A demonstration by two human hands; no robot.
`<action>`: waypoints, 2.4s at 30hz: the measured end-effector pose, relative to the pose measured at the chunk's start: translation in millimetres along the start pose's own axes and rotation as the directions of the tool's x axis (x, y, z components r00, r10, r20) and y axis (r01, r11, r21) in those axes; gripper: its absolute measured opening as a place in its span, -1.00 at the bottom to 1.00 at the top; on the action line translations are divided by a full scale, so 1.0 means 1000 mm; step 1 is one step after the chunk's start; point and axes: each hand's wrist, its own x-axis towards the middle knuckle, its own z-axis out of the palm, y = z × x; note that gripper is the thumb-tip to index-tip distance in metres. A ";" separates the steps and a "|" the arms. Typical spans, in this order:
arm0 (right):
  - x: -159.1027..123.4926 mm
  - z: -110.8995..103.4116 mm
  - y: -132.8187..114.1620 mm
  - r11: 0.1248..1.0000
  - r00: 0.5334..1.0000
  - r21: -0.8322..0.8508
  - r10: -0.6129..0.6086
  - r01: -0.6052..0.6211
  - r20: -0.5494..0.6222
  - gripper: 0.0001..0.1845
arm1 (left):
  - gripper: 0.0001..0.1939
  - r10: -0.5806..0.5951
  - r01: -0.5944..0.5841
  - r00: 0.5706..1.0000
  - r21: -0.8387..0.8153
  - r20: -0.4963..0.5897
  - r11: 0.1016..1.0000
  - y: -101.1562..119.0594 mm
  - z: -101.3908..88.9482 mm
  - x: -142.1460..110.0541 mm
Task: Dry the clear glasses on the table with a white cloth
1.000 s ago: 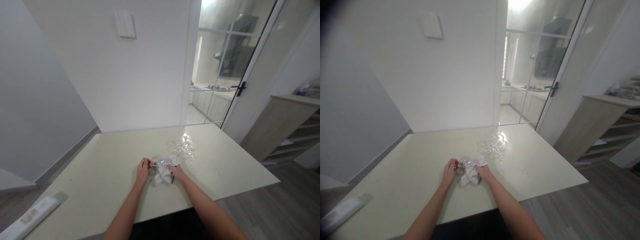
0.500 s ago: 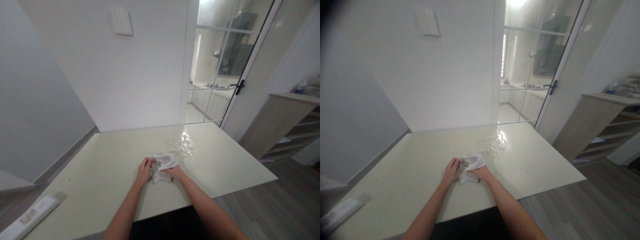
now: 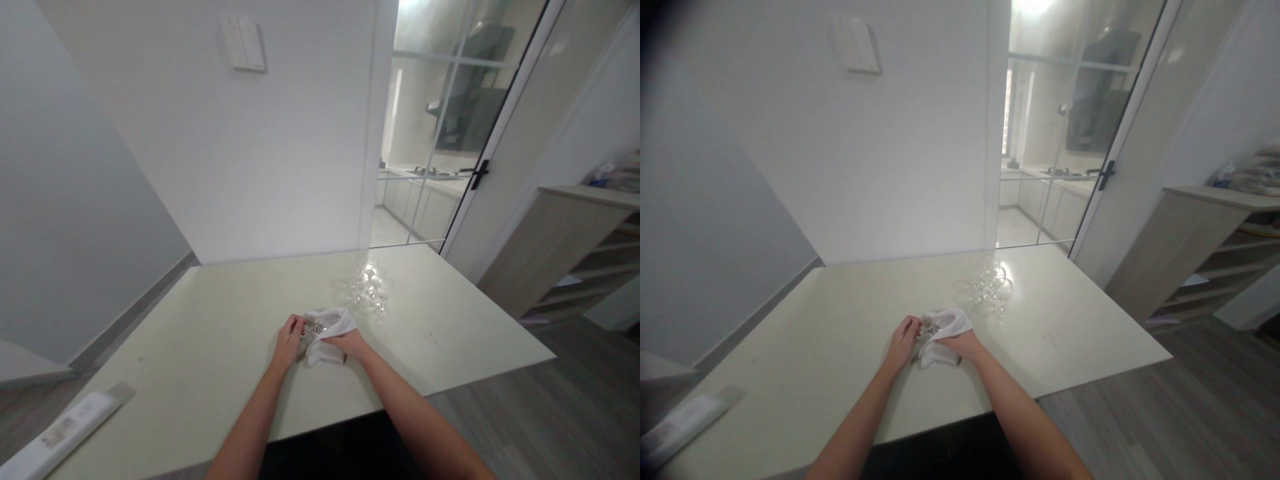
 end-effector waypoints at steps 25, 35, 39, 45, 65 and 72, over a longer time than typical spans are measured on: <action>-0.002 0.002 -0.009 1.000 1.000 -0.001 0.007 -0.007 -0.019 -0.61 | -0.66 0.043 -0.042 0.999 0.028 -0.019 0.999 -0.002 0.000 0.001; -0.001 0.000 -0.004 1.000 1.000 -0.015 0.012 -0.012 0.002 -0.63 | -0.65 0.016 -0.016 1.000 0.024 -0.010 1.000 0.002 -0.001 0.000; 0.000 0.001 -0.005 1.000 1.000 0.005 0.013 -0.013 0.006 -0.59 | -0.64 0.007 -0.007 1.000 0.038 0.000 0.999 -0.001 -0.001 0.001; -0.001 0.002 -0.004 0.998 0.998 0.007 0.056 -0.056 -0.028 -0.58 | -0.66 0.005 -0.005 1.000 0.041 0.001 0.999 -0.005 0.000 0.002; 0.014 -0.003 0.011 0.923 0.929 0.372 0.216 -0.095 -0.300 -0.57 | -0.68 0.061 -0.056 0.994 0.053 -0.090 0.997 0.001 -0.001 0.000; -0.001 0.000 -0.011 0.984 0.982 0.176 -0.066 0.034 0.179 -0.66 | -0.60 0.021 -0.020 0.999 -0.034 0.028 0.999 0.004 0.000 -0.004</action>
